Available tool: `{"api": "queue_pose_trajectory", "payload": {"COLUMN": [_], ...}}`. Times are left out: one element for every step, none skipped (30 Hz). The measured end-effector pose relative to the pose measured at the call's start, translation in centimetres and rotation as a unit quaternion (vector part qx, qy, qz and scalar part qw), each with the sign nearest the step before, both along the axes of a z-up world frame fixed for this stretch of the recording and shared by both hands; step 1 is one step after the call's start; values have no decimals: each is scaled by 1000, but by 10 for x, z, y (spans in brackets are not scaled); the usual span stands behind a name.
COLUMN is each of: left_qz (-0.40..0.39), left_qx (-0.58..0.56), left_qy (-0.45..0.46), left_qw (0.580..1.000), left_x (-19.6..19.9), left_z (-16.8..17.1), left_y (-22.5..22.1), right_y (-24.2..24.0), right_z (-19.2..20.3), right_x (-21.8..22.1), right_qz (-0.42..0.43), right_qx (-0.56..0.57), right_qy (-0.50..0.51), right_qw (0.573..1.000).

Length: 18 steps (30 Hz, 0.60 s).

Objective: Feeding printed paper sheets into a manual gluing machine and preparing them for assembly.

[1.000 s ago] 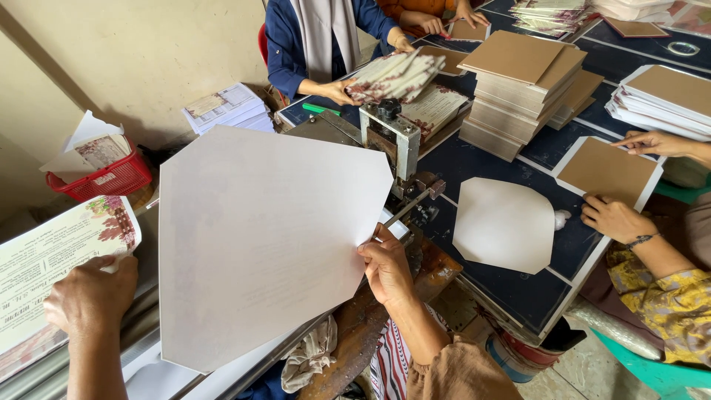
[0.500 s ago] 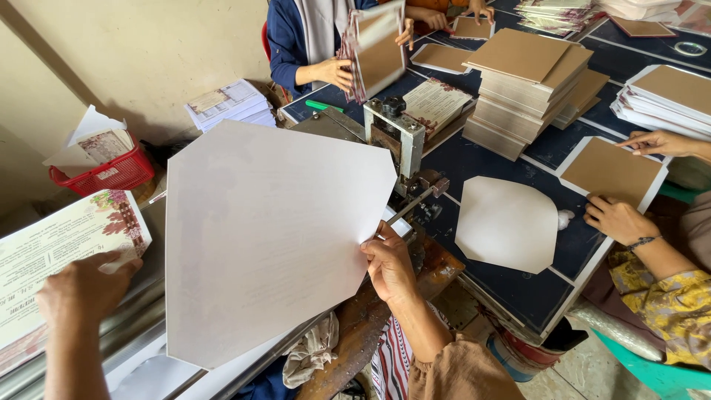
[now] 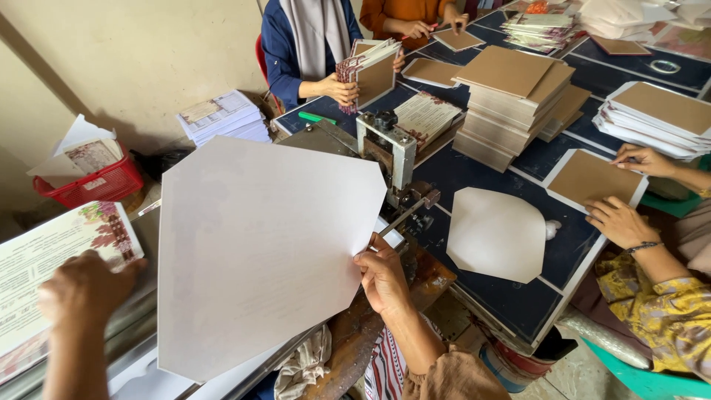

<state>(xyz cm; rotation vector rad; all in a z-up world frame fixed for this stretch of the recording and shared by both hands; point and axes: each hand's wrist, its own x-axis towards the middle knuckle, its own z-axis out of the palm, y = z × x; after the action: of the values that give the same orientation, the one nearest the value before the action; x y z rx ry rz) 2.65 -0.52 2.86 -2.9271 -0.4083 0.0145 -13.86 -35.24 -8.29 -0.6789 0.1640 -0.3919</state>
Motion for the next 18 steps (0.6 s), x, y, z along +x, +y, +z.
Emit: {"api": "queue_pose_trajectory", "payload": {"left_qz": [-2,-11,-17,-17,-18,-19,-21,-25,-30,-35,-50,-66,-71,-81,-86,-88,-79,-71], "left_qx": [1,1,2,4,6,9,9,47,84,83,65,48,46,-100,-244,-244,-271,-297], "left_qy": [1,8,14,15,18,21,23,10,-4,-3,-4,-4,-5,-65,-123,-122,-122,-122], "left_qw": [1000,1000,1000,1000,1000,1000,999,999,996,996,997,997,996,990,958,958,952,944], "left_x": [2,5,7,7,8,9,15,21,29,42,56,71,76,82,85,85,83,82], "left_z": [1,2,4,5,6,6,-4,-14,-24,-36,-49,-61,-71,-81,-90,-89,-87,-86], "left_y": [9,17,27,29,29,30,34,37,38,50,61,71,80,89,102,100,102,104], "right_y": [-1,-2,-2,-2,-2,-1,-1,0,-1,0,0,0,-1,-2,-1,-2,-2,-1], "right_z": [1,1,2,1,1,0,1,2,3,4,5,6,5,3,1,1,1,1], "right_x": [0,0,0,1,0,0,0,-1,-1,-2,-3,-3,-3,-2,-1,-2,-2,-1], "right_qz": [-2,0,4,4,7,10,7,11,12,7,11,15,10,14,20,18,20,23], "right_qx": [1,-2,-4,-2,-1,-1,0,1,2,1,-1,-2,-3,-5,-5,-5,0,4], "right_qy": [1,0,-1,-1,4,9,11,12,13,15,27,39,39,29,20,20,21,21], "right_qw": [1000,1000,1000,1000,1000,1000,1000,1000,1000,1000,1000,999,999,999,1000,1000,1000,1000]}}
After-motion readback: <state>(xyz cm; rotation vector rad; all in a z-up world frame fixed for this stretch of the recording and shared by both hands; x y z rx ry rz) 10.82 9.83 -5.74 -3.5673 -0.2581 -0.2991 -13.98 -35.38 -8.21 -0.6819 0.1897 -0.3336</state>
